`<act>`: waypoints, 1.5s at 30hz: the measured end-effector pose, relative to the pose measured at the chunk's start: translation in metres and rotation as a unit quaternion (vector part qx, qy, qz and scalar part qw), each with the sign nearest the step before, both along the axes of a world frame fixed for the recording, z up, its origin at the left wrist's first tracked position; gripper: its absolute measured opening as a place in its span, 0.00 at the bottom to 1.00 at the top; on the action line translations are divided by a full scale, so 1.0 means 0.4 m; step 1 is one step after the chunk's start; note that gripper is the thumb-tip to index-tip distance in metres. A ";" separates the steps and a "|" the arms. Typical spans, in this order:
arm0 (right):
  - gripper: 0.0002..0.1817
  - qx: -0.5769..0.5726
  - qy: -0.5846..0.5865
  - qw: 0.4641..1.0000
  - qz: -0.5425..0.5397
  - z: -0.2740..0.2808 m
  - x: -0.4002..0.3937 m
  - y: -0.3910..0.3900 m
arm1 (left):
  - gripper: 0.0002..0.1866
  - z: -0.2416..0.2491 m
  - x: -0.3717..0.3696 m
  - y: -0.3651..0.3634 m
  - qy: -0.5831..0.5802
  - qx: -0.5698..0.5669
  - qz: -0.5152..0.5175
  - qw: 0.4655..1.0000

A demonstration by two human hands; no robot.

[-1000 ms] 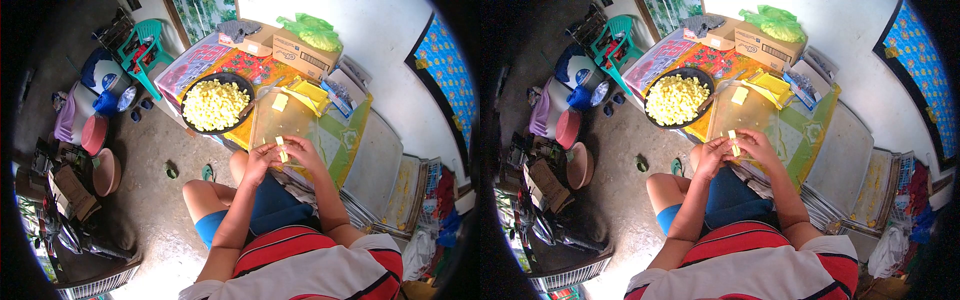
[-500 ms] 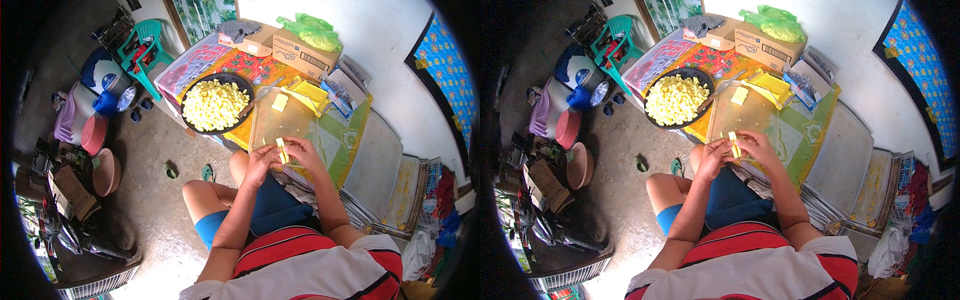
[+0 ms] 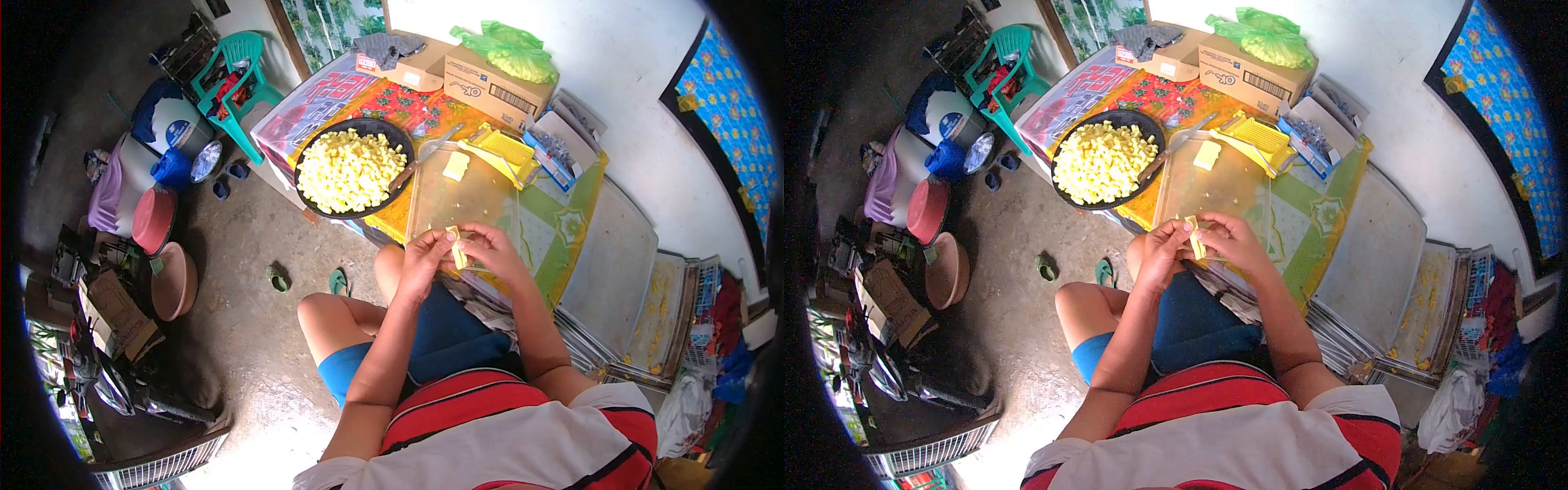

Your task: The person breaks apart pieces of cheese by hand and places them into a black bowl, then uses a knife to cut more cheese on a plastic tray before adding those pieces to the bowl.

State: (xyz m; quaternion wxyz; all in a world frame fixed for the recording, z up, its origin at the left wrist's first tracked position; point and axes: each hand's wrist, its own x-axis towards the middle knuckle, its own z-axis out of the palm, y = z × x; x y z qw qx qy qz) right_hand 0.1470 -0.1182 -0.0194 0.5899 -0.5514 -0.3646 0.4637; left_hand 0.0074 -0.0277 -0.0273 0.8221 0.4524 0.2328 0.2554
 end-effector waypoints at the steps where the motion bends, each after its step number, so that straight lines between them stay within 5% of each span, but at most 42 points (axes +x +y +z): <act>1: 0.20 -0.004 -0.001 1.000 -0.002 -0.002 -0.001 0.000 | 0.13 0.001 -0.001 0.001 -0.001 0.004 0.002 1.000; 36: 0.17 -0.041 0.048 0.995 -0.075 0.003 0.009 0.005 | 0.18 -0.020 0.001 -0.003 -0.025 -0.099 0.004 0.995; 39: 0.20 -0.067 0.002 0.992 -0.105 0.002 0.026 0.007 | 0.19 -0.009 0.000 0.003 -0.040 -0.173 0.035 0.984; 42: 0.21 -0.064 -0.184 0.967 -0.161 -0.078 0.067 0.013 | 0.18 -0.019 -0.007 0.011 -0.061 -0.218 0.055 0.972; 45: 0.21 -0.197 -0.438 0.861 -0.168 -0.065 0.079 -0.016 | 0.17 -0.008 -0.014 0.012 -0.077 -0.221 0.067 0.970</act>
